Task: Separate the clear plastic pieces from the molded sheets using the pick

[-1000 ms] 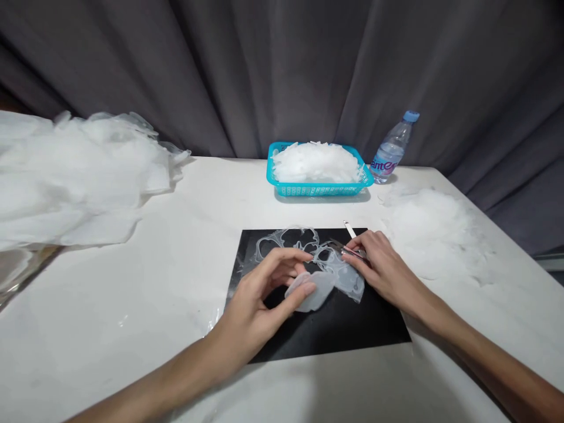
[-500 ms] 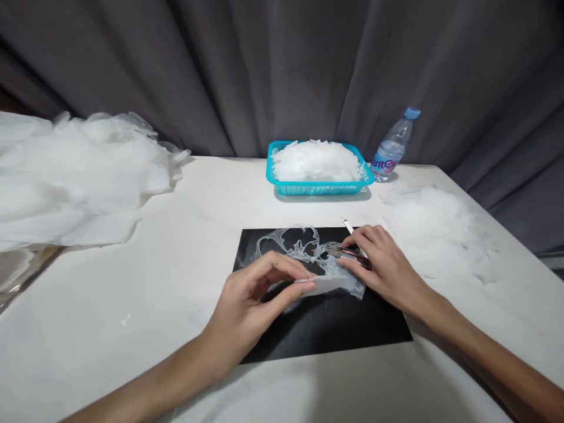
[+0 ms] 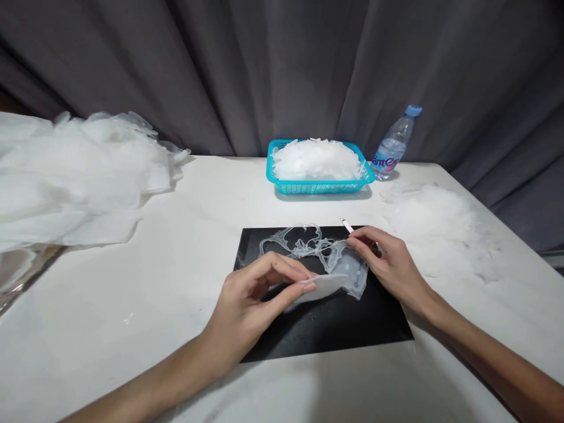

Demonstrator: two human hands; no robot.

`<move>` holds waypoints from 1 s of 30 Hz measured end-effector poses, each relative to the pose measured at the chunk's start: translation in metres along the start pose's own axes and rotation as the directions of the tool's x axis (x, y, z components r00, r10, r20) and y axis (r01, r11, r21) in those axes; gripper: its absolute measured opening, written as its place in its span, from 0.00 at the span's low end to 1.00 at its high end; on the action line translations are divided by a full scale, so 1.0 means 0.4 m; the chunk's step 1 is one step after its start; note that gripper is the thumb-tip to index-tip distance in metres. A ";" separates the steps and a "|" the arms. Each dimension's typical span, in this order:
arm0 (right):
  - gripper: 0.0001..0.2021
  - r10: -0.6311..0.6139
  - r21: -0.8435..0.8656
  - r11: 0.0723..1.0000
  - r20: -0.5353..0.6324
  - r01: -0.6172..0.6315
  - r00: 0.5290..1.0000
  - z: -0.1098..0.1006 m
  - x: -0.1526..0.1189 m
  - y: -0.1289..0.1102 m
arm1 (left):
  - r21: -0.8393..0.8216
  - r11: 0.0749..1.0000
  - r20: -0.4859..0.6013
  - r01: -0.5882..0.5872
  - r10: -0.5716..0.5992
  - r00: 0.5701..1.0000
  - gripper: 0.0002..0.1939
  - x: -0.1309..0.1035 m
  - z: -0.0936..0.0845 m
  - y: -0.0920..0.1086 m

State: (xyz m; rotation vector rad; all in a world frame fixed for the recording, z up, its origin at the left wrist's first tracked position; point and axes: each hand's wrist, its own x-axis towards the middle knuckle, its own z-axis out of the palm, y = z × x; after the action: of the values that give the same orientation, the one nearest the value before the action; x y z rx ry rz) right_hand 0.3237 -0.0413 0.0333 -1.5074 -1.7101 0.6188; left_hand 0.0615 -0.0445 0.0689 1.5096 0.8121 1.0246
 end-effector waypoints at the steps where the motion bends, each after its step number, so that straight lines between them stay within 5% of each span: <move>1: 0.12 0.029 0.063 0.998 -0.013 -0.028 1.000 -0.001 0.003 0.000 | 0.001 0.999 -0.004 0.033 -0.033 0.999 0.05 0.001 0.000 0.000; 8: 0.19 0.182 0.219 0.962 -0.066 -0.163 0.981 -0.010 0.030 0.049 | -0.018 0.931 0.067 0.365 -0.363 0.929 0.12 0.018 -0.009 -0.007; 14: 0.19 0.233 0.314 0.932 -0.135 -0.181 0.963 -0.023 0.026 0.013 | -0.032 0.918 0.089 0.396 -0.392 0.916 0.12 0.025 -0.011 -0.006; 18: 0.15 0.057 0.275 0.959 0.032 -0.063 0.998 -0.031 -0.010 -0.069 | -0.079 0.917 0.114 0.392 -0.382 0.917 0.09 0.023 -0.009 0.000; 21: 0.12 -0.173 0.181 0.973 0.171 0.142 0.970 -0.041 -0.034 -0.108 | -0.084 0.928 0.112 0.362 -0.352 0.929 0.06 0.021 -0.010 0.000; 26: 0.13 -0.530 -0.016 0.845 0.101 0.534 0.842 -0.050 -0.051 -0.130 | -0.051 0.949 0.059 0.312 -0.309 0.949 0.04 0.021 -0.009 0.003; 30: 0.12 -0.580 -0.183 0.789 0.097 0.587 0.809 -0.045 -0.062 -0.138 | -0.031 0.957 0.007 0.290 -0.290 0.957 0.03 0.017 -0.003 0.012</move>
State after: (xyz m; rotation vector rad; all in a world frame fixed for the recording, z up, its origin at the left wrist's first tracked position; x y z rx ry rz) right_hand 0.3051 -0.0779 0.0812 -0.9947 -2.1817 0.1389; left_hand 0.0629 -0.0386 0.0747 1.3177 0.9782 0.8125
